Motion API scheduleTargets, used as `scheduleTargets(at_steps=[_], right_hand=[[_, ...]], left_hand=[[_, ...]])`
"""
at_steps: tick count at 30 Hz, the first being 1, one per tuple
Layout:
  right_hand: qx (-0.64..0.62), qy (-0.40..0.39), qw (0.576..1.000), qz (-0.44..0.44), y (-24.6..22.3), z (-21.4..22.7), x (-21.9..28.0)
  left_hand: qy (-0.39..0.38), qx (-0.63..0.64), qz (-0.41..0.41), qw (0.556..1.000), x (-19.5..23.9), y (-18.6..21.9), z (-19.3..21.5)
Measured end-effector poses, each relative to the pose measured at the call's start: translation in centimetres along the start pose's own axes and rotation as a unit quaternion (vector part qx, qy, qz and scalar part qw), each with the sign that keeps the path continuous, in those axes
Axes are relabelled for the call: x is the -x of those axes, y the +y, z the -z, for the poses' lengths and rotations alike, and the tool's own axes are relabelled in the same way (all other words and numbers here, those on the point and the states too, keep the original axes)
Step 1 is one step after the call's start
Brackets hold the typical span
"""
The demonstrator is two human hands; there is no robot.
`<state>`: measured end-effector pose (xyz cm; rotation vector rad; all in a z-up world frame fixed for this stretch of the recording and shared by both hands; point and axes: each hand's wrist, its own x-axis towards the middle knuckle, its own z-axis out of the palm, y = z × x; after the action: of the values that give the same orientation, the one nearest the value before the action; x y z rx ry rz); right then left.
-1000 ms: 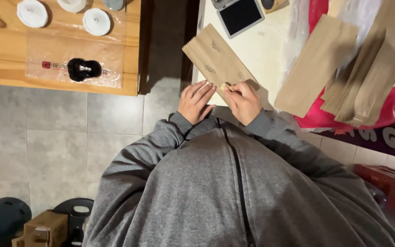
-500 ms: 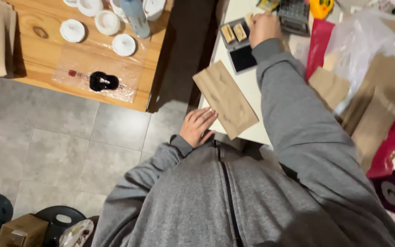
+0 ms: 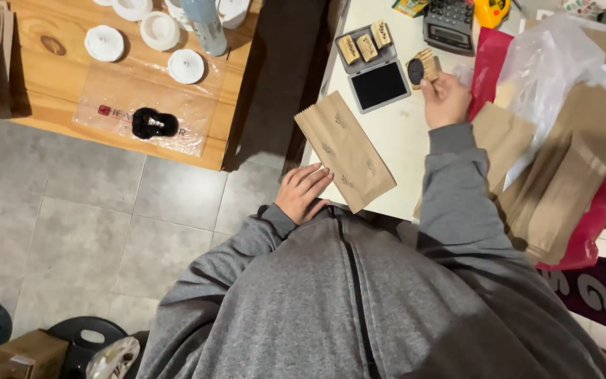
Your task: Stamp various designs onto paper bags using rubber stamps and an ink pad.
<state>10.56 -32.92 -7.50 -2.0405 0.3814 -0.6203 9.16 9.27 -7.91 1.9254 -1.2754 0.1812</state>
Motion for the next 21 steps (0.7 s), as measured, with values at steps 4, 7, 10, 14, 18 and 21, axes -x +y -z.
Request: scheduleTargets(at_steps=[4,7,10,14,18,21], right_hand=[[0.148,0.096,0.974,0.140,-5.5,-1.6,0.9],[0.384,0.059,0.891,0.235,-9.4,-3.0,1.9],[0.431,0.036,0.845,0.313,-10.1,-4.9,3.0],[0.418,-0.035,0.883,0.212,-11.6,-5.1,2.5],[0.343,-0.032,0.929,0.139,-9.1,-5.8,0.2],[0.306,-0.034,0.942,0.129,-8.2,-6.3,-0.3]], left_hand=[[-0.005,0.008,0.003,1.000,0.1,-0.1,-0.2],[0.000,0.013,0.001,1.000,-0.2,-0.1,0.0],[0.007,0.003,-0.004,1.000,-0.2,0.0,0.3],[0.001,0.003,-0.011,1.000,-0.3,-0.2,0.7],[0.002,0.012,-0.022,1.000,-0.6,-0.3,1.0],[-0.007,-0.010,-0.017,1.000,-0.3,-0.3,0.6]])
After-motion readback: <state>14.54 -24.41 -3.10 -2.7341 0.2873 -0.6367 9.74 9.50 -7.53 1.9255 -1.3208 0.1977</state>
